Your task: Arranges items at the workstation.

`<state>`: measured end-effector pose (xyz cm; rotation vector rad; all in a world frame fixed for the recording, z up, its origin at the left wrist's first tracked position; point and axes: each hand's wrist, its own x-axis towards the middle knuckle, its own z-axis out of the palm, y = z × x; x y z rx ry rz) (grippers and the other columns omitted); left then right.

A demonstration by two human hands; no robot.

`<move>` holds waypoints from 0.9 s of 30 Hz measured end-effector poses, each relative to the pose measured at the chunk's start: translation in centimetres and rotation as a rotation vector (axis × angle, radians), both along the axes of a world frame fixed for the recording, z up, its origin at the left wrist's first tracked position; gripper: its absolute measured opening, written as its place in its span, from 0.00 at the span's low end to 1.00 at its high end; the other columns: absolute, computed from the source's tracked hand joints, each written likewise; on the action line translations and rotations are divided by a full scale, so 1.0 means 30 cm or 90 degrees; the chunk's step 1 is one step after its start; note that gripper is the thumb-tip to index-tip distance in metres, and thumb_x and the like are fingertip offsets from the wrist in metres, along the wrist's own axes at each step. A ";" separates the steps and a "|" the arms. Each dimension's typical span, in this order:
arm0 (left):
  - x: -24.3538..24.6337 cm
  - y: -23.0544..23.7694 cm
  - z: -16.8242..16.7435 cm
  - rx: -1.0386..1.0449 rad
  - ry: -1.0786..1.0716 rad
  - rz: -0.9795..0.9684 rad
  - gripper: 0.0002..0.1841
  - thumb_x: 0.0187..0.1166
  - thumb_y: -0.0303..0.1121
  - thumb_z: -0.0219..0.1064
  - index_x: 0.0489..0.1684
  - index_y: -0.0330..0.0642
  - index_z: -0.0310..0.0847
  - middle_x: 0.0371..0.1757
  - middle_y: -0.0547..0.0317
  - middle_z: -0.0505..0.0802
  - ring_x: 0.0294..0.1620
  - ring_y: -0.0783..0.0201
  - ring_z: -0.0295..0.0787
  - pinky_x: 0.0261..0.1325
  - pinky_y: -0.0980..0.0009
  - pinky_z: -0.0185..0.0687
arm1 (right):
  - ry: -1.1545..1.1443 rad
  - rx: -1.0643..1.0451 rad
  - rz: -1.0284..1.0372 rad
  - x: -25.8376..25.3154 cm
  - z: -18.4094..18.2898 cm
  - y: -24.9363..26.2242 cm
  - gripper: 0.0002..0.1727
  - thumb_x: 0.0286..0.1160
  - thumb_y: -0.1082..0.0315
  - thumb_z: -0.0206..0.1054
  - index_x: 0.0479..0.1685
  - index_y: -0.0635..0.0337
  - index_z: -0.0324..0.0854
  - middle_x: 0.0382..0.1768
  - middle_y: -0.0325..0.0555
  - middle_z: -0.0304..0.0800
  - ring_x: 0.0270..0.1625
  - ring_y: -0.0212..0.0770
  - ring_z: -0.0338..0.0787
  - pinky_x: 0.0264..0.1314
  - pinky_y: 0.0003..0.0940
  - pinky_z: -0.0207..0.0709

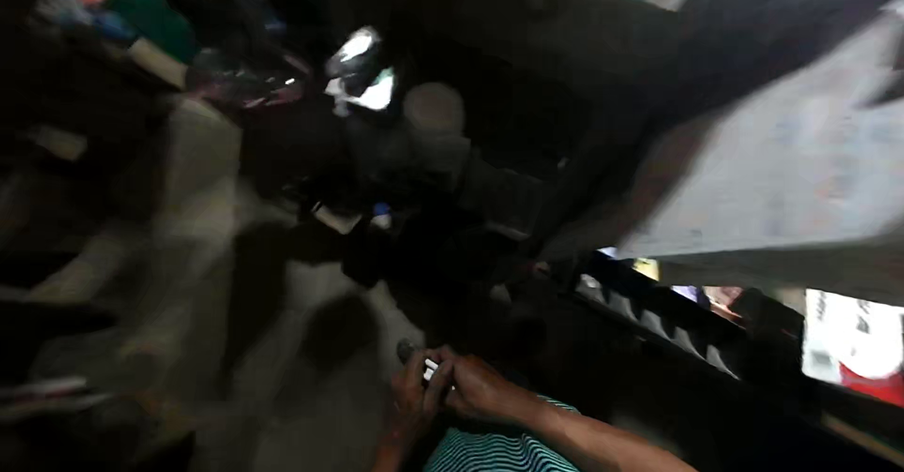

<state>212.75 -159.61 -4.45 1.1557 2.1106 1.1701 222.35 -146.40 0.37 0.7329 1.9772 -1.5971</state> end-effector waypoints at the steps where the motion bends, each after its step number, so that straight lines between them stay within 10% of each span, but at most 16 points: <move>1: -0.073 -0.060 0.001 0.019 -0.026 0.038 0.24 0.85 0.48 0.60 0.43 0.30 0.87 0.28 0.54 0.92 0.26 0.71 0.88 0.32 0.71 0.88 | 0.021 -0.001 0.033 -0.094 0.006 -0.047 0.31 0.77 0.68 0.71 0.79 0.68 0.68 0.59 0.66 0.88 0.62 0.61 0.89 0.69 0.59 0.79; 15: -0.871 -0.511 -0.123 0.088 0.005 0.350 0.17 0.84 0.40 0.66 0.41 0.30 0.84 0.27 0.56 0.90 0.27 0.75 0.88 0.32 0.79 0.85 | -0.002 -0.034 0.353 -1.183 -0.031 -0.370 0.24 0.83 0.63 0.66 0.72 0.67 0.74 0.56 0.63 0.88 0.57 0.57 0.90 0.64 0.55 0.82; 27: -1.890 -0.240 -0.057 0.023 -0.110 0.508 0.15 0.83 0.35 0.66 0.41 0.27 0.86 0.30 0.52 0.92 0.29 0.75 0.87 0.38 0.80 0.84 | -0.009 -0.029 0.435 -2.211 -0.095 -0.117 0.23 0.82 0.59 0.67 0.70 0.62 0.80 0.56 0.56 0.91 0.59 0.48 0.90 0.67 0.49 0.80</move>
